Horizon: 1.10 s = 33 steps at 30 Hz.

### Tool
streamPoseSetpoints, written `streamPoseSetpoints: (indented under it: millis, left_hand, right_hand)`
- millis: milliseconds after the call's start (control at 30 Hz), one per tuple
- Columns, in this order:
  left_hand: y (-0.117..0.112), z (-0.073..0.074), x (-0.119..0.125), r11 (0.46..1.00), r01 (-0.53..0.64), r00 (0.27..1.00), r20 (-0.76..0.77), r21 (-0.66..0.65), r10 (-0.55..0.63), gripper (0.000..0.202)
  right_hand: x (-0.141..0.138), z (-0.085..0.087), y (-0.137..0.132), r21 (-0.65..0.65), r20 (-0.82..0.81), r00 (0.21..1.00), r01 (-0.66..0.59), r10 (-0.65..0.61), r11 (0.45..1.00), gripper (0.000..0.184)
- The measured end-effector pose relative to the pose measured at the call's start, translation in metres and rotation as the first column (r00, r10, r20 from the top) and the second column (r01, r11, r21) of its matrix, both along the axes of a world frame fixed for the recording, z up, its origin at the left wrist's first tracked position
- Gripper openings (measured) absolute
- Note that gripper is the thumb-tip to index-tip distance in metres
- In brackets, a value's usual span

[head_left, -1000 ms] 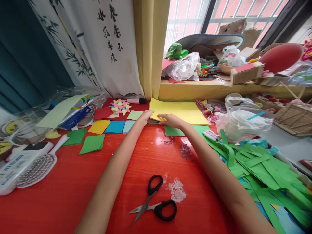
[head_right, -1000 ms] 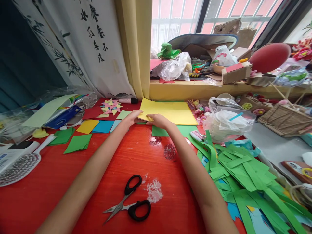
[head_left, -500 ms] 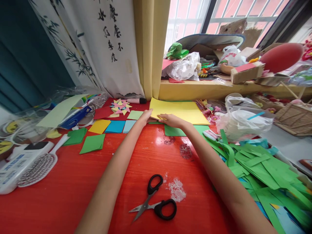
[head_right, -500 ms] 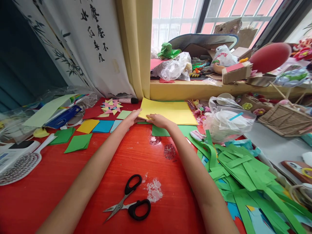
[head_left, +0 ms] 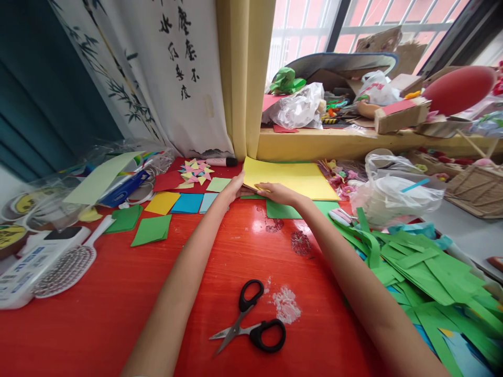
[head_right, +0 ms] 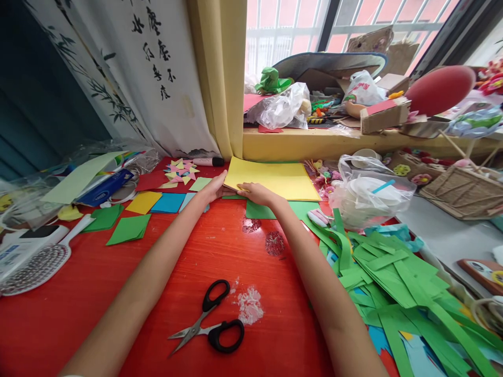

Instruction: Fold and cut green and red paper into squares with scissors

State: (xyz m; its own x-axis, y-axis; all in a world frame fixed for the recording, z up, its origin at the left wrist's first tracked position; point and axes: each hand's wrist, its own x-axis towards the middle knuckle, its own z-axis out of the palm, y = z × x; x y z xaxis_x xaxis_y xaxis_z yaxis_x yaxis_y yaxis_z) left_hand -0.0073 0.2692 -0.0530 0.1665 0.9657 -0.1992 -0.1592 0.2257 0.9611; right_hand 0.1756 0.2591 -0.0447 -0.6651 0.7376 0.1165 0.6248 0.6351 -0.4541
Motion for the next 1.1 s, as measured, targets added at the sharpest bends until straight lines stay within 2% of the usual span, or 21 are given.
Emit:
streamPoseSetpoints:
  millis: [233,467,567,800,1100]
  left_hand:
    - [-0.004,0.003,-0.008,0.994,0.108,0.993,0.058,-0.029,-0.106,0.052]
    - [-0.004,0.001,-0.008,0.996,0.087,0.994,0.062,0.0,-0.087,0.048]
    - [-0.005,0.001,-0.008,0.997,0.082,0.995,0.061,0.016,-0.083,0.045]
    - [-0.006,0.002,-0.009,0.995,0.094,0.994,0.06,0.024,-0.096,0.038]
    - [-0.007,0.001,-0.009,0.994,0.085,0.994,0.064,0.062,-0.089,0.039]
  right_hand:
    - [0.004,-0.002,0.003,-0.081,-0.15,0.989,-0.013,0.001,0.997,0.042]
    - [0.001,-0.004,0.0,-0.191,-0.318,0.938,0.083,-0.142,0.978,0.051]
    - [0.001,-0.005,-0.002,-0.26,-0.342,0.917,0.118,-0.206,0.958,0.052]
    - [0.0,-0.004,-0.006,-0.348,-0.408,0.872,0.126,-0.271,0.929,0.055]
    - [0.001,0.002,-0.011,-0.435,-0.406,0.873,0.074,-0.269,0.897,0.05]
